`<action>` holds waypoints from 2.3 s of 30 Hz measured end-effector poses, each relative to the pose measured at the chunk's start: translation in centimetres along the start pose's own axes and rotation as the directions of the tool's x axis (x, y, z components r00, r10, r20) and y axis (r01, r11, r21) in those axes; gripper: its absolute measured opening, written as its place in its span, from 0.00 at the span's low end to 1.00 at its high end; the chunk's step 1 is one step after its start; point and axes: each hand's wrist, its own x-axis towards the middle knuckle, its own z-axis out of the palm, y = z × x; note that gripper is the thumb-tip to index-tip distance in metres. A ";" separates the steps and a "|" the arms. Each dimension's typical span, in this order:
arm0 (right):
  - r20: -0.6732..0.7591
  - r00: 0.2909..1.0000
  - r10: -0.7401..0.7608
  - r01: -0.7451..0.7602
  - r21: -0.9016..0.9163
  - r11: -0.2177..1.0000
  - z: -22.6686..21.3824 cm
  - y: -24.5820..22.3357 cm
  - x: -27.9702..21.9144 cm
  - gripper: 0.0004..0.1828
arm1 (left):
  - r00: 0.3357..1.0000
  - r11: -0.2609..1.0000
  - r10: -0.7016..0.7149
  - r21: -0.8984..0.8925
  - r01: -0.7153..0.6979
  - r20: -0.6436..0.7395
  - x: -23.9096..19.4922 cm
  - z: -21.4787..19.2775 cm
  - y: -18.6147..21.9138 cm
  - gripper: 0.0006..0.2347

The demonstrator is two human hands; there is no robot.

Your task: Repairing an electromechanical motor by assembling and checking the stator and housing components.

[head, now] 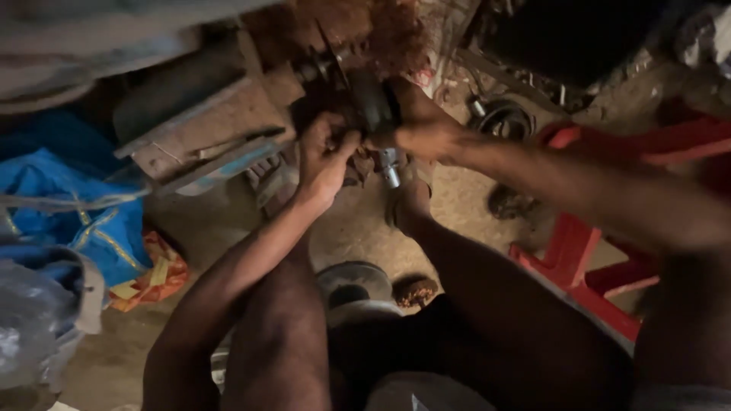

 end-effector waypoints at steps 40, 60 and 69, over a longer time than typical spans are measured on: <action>-0.080 0.986 -0.146 0.149 0.042 0.988 0.5 2.9 0.1 0.38 | 1.000 0.987 -0.020 0.157 0.023 -0.016 0.1 0.1 -0.7 0.08; -0.083 0.973 -0.216 0.226 0.125 0.966 0.4 3.2 0.6 0.33 | 0.999 0.983 0.004 0.183 0.004 -0.042 0.5 0.1 -0.1 0.08; -0.069 0.962 -0.265 0.263 -0.033 0.964 0.1 3.1 0.5 0.34 | 0.995 0.982 0.079 0.177 -0.068 -0.059 0.4 0.3 -0.3 0.08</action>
